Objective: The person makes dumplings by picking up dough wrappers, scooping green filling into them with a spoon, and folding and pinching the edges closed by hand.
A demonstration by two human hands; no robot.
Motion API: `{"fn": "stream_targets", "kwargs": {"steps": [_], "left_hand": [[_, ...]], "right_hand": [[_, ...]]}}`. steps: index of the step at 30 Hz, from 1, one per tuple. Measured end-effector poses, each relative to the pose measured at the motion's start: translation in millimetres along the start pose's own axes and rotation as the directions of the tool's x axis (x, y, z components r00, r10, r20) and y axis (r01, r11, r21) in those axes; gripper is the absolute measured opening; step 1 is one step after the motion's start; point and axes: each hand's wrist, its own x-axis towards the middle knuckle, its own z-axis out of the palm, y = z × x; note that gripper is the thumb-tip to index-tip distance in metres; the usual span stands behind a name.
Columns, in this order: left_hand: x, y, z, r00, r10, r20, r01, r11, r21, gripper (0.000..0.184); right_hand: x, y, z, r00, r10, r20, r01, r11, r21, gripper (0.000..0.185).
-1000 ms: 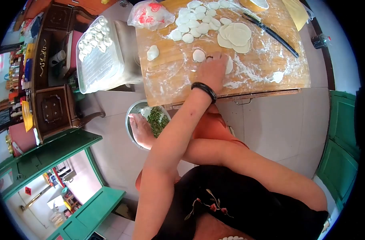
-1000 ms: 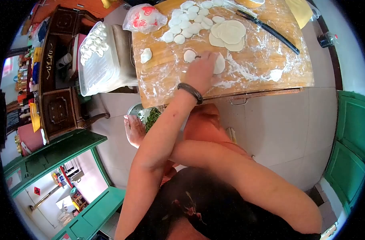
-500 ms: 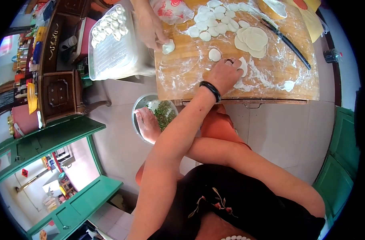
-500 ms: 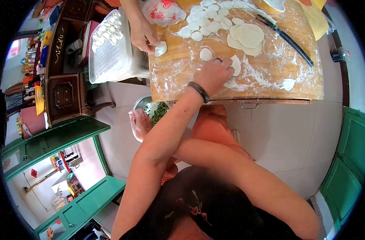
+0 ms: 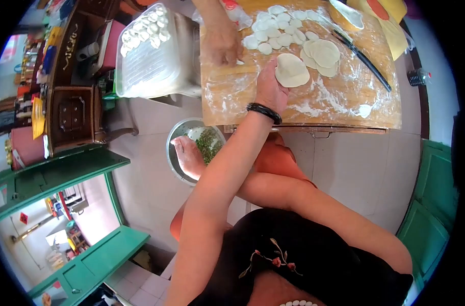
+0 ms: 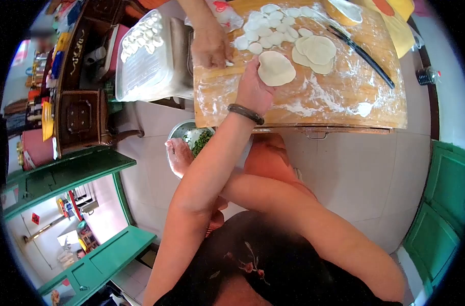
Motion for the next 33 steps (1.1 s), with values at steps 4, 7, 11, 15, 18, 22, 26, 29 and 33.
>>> {"fn": "stream_targets", "kwargs": {"steps": [4, 7, 11, 15, 18, 22, 26, 29, 33], "left_hand": [[-38, 33, 8, 0.995, 0.093, 0.025, -0.096, 0.979, 0.18, 0.027], [-82, 71, 0, 0.977, 0.209, 0.037, -0.211, 0.973, 0.089, 0.025], [-163, 125, -46, 0.884, 0.448, -0.134, -0.426, 0.89, 0.164, 0.025], [-263, 160, -110, 0.796, 0.564, -0.22, -0.569, 0.821, 0.047, 0.038], [-316, 166, -165, 0.746, 0.569, -0.347, -0.663, 0.686, -0.3, 0.043], [-364, 158, -218, 0.658, 0.624, -0.422, -0.751, 0.583, -0.31, 0.044], [-385, 157, -241, 0.573, 0.612, -0.545, -0.801, 0.559, -0.213, 0.041], [-395, 166, -236, 0.489, 0.622, -0.612, -0.815, 0.576, -0.065, 0.035], [-401, 170, -234, 0.471, 0.658, -0.587, -0.812, 0.584, 0.004, 0.034]], "right_hand": [[-3, 11, 4, 0.992, 0.073, 0.099, -0.077, 0.996, 0.043, 0.027], [-10, 51, 7, 0.98, -0.036, 0.194, 0.026, 0.998, 0.052, 0.031], [-18, 20, 6, 0.969, -0.144, 0.203, 0.086, 0.958, 0.273, 0.031], [-13, 53, -13, 0.97, 0.014, 0.242, 0.082, 0.921, -0.381, 0.034], [-13, 58, -28, 0.898, 0.236, 0.372, 0.013, 0.831, -0.557, 0.048], [-21, 80, -38, 0.805, 0.457, 0.379, -0.172, 0.79, -0.588, 0.049], [-18, 78, -38, 0.802, 0.418, 0.426, -0.197, 0.859, -0.472, 0.032], [-2, 77, -41, 0.877, 0.155, 0.455, 0.106, 0.861, -0.498, 0.021], [24, 83, -41, 0.911, -0.045, 0.41, 0.321, 0.7, -0.638, 0.011]]}}
